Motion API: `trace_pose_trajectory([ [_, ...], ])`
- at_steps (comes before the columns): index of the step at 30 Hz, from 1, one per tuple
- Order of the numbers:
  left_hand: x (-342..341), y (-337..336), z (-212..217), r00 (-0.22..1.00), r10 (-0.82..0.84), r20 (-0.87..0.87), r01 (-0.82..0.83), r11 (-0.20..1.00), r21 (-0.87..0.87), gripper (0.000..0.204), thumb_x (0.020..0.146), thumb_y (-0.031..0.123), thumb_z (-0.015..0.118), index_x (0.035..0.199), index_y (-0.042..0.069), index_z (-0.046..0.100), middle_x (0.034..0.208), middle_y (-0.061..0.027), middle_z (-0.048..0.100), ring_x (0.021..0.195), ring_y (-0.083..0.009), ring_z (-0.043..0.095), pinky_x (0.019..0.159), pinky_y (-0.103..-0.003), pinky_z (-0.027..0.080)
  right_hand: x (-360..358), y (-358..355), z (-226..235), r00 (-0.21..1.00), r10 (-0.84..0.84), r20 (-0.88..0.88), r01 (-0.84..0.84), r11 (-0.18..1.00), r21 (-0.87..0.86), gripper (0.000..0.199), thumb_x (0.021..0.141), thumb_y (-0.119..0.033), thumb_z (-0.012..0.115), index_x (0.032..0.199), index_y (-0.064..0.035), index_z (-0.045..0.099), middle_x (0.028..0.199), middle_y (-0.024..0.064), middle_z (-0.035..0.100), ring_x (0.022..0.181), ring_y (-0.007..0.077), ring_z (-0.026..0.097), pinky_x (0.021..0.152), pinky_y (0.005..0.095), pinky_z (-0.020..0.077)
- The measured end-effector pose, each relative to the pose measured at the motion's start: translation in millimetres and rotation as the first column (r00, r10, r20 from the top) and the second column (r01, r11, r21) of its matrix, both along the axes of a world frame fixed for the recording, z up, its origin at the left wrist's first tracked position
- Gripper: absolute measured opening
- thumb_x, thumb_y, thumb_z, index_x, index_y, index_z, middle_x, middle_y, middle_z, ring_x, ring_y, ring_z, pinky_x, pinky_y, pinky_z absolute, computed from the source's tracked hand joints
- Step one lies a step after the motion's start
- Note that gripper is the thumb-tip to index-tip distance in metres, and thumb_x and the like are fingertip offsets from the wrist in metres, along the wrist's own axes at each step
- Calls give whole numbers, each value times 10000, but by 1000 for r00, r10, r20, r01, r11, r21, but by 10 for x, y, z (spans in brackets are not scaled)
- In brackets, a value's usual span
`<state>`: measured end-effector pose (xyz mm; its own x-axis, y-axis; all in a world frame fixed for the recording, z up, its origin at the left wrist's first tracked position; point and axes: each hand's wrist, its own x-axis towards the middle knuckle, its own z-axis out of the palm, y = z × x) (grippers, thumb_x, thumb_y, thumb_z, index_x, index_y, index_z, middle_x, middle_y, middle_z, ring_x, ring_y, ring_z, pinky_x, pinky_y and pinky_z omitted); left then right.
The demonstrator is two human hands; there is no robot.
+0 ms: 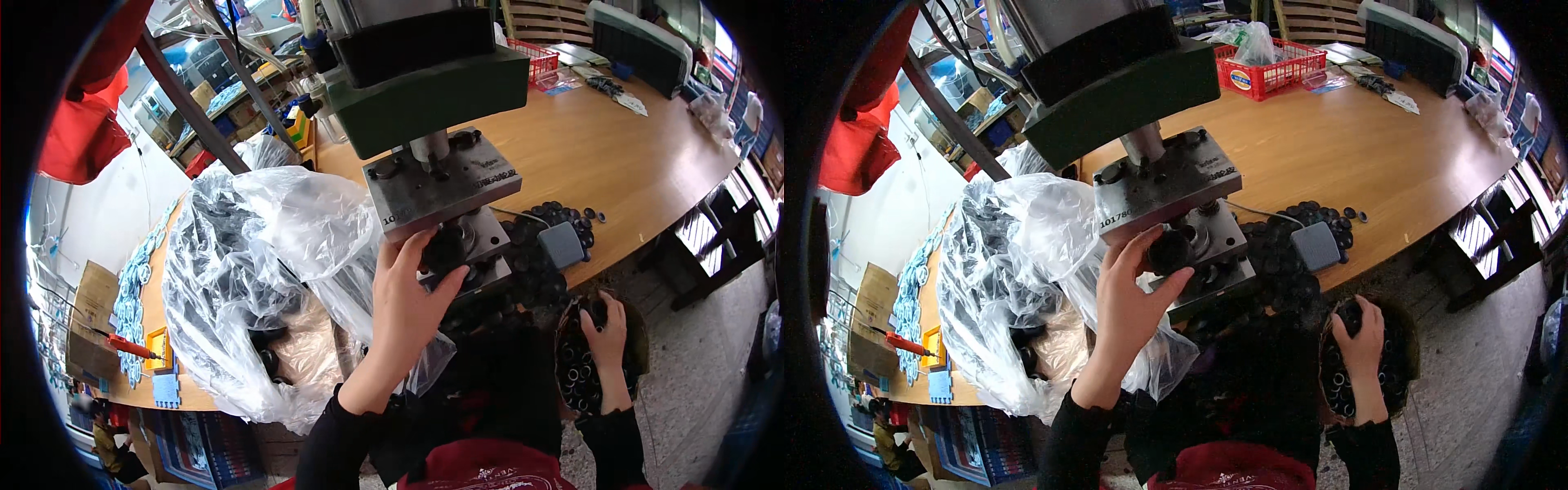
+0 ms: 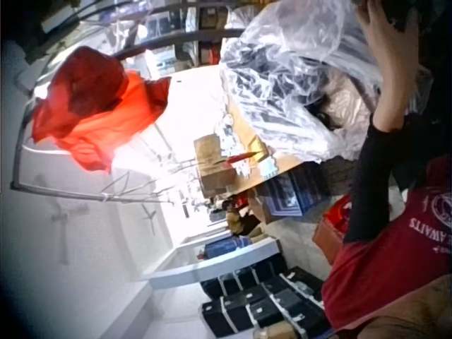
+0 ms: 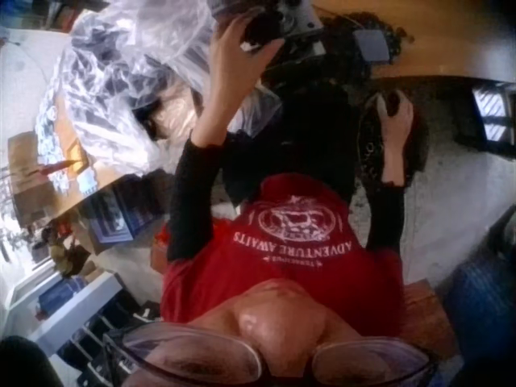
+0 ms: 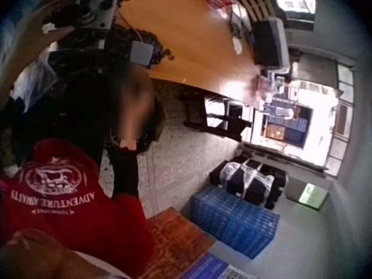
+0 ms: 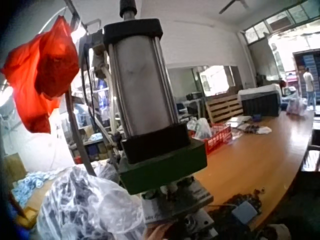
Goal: The person operates a manual press machine to process small black circular objects. They repeatedly pick up objects from a pile, place them into the machine's die, press the lever to activate the machine, and then remove the processed items, placing them into a separate container.
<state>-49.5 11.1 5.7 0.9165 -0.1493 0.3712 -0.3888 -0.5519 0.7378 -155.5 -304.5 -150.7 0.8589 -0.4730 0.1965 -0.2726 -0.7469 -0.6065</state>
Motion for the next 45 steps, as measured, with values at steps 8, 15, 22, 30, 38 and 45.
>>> trace_pose_trajectory([
  [8,84,-45,-88,993,109,42,-109,994,-7,598,701,161,834,1218,-28,600,1089,-181,653,913,-239,675,807,-336,522,-916,-809,-678,919,-236,-315,220,972,-84,616,960,-355,581,1473,-103,352,1497,154,342,1367,349,334,1099,467,338],
  [15,261,-42,67,990,42,-134,-11,974,225,556,701,185,833,1174,-16,620,1033,-155,676,848,-210,656,756,-332,520,-532,-517,-561,975,-114,-190,113,993,-20,489,987,-304,543,1405,-66,452,1477,144,376,1361,331,358,1091,441,356],
  [22,509,-16,-74,993,-86,77,74,985,155,494,745,258,802,1133,4,633,1012,-148,679,860,-243,646,746,-341,503,283,-98,40,996,88,16,-87,996,-29,467,981,-285,549,1381,-55,478,1439,148,430,1328,329,405,1085,430,365],
  [30,407,-119,-181,998,43,50,-47,996,82,464,746,231,810,1112,5,639,903,-134,645,723,-212,603,696,-346,500,1072,172,365,944,318,85,-294,932,-213,475,984,-335,523,1365,-52,498,1412,144,486,1327,319,425,1097,440,321],
  [38,-350,97,-115,969,56,240,-42,997,-62,351,779,153,789,1061,0,648,865,-99,621,676,-174,588,620,-294,488,1234,291,389,939,270,-214,-331,880,-341,535,1009,-456,383,1348,-72,536,1413,123,503,1331,263,440,1140,426,232],
  [45,-521,1658,-510,958,284,-51,-245,894,376,107,878,73,624,906,-16,677,853,-156,647,802,-313,640,721,-382,499,892,258,407,912,357,199,-371,928,33,423,1017,-306,461,1337,-41,538,1367,144,539,1279,306,493,1061,408,379],
])
